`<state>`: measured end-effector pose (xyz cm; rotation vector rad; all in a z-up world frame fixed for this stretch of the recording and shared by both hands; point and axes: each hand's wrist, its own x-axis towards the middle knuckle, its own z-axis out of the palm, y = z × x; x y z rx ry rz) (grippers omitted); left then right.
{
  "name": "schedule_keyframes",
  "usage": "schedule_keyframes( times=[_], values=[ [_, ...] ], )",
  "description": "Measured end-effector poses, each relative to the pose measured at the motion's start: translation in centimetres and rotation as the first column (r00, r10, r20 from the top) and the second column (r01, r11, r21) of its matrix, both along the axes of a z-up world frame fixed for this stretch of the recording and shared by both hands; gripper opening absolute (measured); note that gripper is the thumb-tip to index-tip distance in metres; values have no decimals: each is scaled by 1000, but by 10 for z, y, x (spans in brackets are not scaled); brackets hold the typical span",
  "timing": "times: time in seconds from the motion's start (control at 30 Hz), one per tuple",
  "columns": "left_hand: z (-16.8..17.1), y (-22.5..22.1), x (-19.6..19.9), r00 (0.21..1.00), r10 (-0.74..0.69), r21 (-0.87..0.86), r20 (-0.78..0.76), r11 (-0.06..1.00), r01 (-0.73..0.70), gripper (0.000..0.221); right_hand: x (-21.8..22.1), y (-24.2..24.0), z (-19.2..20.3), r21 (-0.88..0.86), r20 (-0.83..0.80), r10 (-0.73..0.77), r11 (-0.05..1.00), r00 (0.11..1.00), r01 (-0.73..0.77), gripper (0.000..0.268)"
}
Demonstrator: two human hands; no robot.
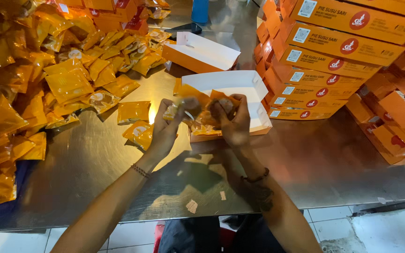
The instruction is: The person places individually wrapped pastries into cardboard boxes by hand and then stacks the closed boxes on a table.
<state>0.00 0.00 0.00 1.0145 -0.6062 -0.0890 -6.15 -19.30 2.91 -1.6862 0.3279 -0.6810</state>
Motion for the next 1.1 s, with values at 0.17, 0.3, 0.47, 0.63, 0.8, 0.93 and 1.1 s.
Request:
schedule_keyframes(
  times=[0.17, 0.3, 0.47, 0.63, 0.8, 0.93, 1.1],
  values=[
    [39, -7, -27, 963, 46, -2, 264, 999, -48, 31, -3, 26, -22, 128, 270, 253, 947, 929, -295, 39],
    [44, -7, -37, 957, 166, -19, 240, 986, -166, 38, -10, 52, -14, 187, 543, 438, 769, 717, -612, 60],
    [21, -3, -1, 859, 259, 41, 442, 950, -308, 25, 3, 43, -27, 59, 389, 375, 901, 841, -429, 73],
    [28, 27, 40, 768, 162, 229, 619, 899, -374, 32, 2, 26, -11, 284, 272, 26, 953, 962, -106, 46],
    [26, 84, 96, 552, -158, 565, 819, 52, -823, 74, -2, 24, 12, 331, 371, -85, 943, 925, -46, 42],
    [19, 112, 103, 821, -113, 829, 560, 80, -554, 83, -4, 18, 4, 166, 348, 7, 984, 937, -68, 41],
    [12, 107, 107, 808, 157, 823, 567, -64, -565, 51, -13, 28, 2, 19, 385, 145, 986, 911, -165, 49]
  ],
)
